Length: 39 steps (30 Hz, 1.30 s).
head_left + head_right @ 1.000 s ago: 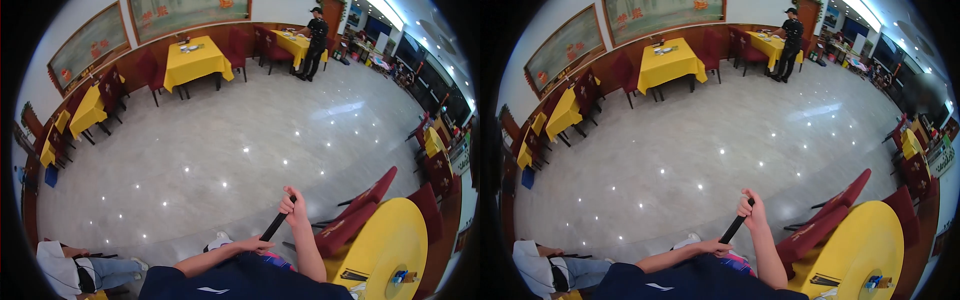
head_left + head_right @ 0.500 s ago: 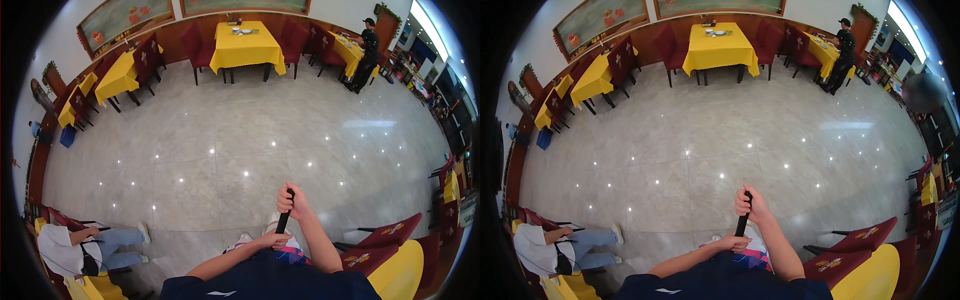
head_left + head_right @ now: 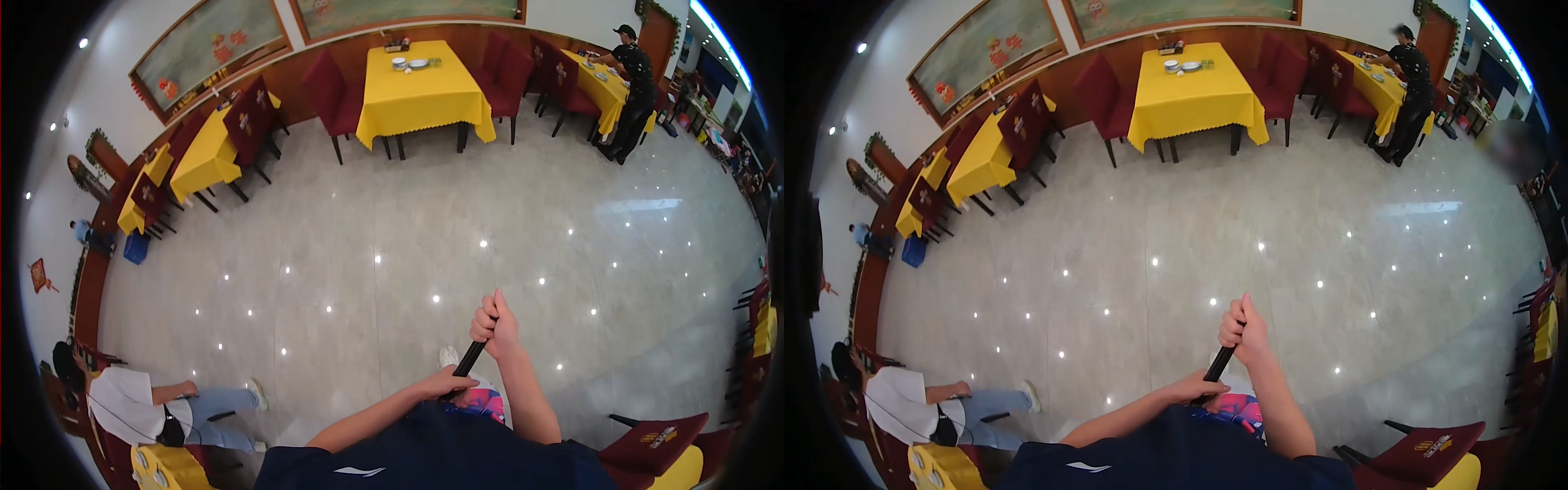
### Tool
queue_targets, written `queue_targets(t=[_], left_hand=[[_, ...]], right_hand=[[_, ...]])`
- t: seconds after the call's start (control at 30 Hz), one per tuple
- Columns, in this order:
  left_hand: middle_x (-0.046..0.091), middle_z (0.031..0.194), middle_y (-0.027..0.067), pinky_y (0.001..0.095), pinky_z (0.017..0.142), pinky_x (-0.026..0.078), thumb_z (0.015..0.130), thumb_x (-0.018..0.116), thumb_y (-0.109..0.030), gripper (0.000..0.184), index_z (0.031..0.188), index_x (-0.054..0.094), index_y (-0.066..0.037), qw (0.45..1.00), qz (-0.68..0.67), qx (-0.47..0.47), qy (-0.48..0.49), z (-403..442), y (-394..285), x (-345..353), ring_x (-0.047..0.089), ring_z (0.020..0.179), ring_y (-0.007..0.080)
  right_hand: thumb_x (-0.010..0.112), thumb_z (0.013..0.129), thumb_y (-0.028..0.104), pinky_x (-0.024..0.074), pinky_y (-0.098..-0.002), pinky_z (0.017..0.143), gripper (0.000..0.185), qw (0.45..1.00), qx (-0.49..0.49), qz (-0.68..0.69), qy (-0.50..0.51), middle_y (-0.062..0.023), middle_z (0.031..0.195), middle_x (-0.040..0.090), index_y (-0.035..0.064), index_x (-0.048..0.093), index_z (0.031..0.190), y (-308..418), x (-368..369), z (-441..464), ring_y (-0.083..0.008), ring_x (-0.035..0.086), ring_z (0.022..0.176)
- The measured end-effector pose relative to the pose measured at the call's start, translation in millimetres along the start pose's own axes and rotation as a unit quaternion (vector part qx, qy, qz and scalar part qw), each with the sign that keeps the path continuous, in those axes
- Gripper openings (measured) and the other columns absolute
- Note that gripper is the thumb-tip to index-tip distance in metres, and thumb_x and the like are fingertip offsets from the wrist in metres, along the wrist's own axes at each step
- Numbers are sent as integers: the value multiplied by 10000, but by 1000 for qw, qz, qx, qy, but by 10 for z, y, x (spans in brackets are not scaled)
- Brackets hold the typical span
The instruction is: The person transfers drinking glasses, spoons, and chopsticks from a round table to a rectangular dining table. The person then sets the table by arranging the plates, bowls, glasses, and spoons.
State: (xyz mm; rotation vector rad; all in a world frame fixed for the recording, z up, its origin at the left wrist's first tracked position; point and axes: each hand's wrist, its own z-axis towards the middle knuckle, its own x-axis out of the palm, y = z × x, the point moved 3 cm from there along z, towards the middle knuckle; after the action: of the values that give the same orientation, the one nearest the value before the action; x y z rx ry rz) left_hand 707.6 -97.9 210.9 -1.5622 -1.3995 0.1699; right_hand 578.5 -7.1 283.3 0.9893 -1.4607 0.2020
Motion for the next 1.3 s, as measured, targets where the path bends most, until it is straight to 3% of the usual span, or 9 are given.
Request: queue_targets(t=[0.1,0.23,0.33,0.5,0.6,0.73,0.83,1.1,1.3], left_hand=[[478,482,51,262,406,359,912,600,-224,452,523,406,-103,998,-38,-18,49,370,-409,-330,469,403,135],[338,401,-8,260,345,252,926,580,-215,486,504,354,-126,988,-125,-5,85,642,-712,-652,328,311,99],[324,394,-9,258,342,240,939,551,-196,498,493,339,-134,977,-168,13,128,879,-943,-1057,316,308,96],[318,399,-9,259,350,237,937,540,-179,501,488,320,-143,973,-201,-7,109,1219,-1463,-1781,312,311,103],[315,407,-22,259,366,219,934,521,-172,473,502,329,-144,968,-197,50,146,1444,-1930,-2346,293,324,94],[314,414,-30,256,370,213,925,530,-161,466,506,325,-150,973,-178,55,135,1601,-2780,-3045,285,332,87],[316,417,-30,257,373,214,914,539,-160,457,511,324,-152,974,-171,49,139,1732,-3248,-3547,284,335,85],[340,437,-7,263,411,257,832,550,-138,363,526,354,-144,983,-143,7,117,2034,-4032,-4394,346,374,106],[389,479,-9,262,417,292,863,564,-131,300,599,420,-119,987,-129,26,96,2532,-4689,-5165,397,414,108]], right_hand=[[301,1011,487,152,-256,364,500,998,17,-63,-27,65,480,192,170,276,625,308,8,524,-68,163,373],[356,1007,461,161,-255,366,482,992,63,-106,-22,54,483,216,157,289,639,469,104,1211,-71,181,373],[395,1007,414,163,-251,367,458,987,98,-125,-37,53,485,225,144,308,647,518,118,1800,-67,206,371],[480,985,335,180,-252,377,446,978,104,-170,-61,51,486,268,143,305,622,643,76,2793,-63,226,382],[500,974,313,189,-252,382,449,967,136,-207,-63,51,485,284,151,299,606,623,118,3419,-63,242,388],[508,966,306,197,-248,383,448,953,149,-251,-79,55,483,282,158,299,598,803,349,4307,-62,240,392],[484,977,309,197,-247,381,464,959,149,-234,-65,52,481,262,164,273,590,944,517,4962,-65,226,391],[492,969,294,192,-247,376,461,957,116,-214,-159,46,469,257,164,282,580,1024,421,5867,-69,224,383],[512,956,316,189,-249,369,474,965,125,-181,-145,47,473,257,163,284,571,1371,255,6950,-70,224,381]])
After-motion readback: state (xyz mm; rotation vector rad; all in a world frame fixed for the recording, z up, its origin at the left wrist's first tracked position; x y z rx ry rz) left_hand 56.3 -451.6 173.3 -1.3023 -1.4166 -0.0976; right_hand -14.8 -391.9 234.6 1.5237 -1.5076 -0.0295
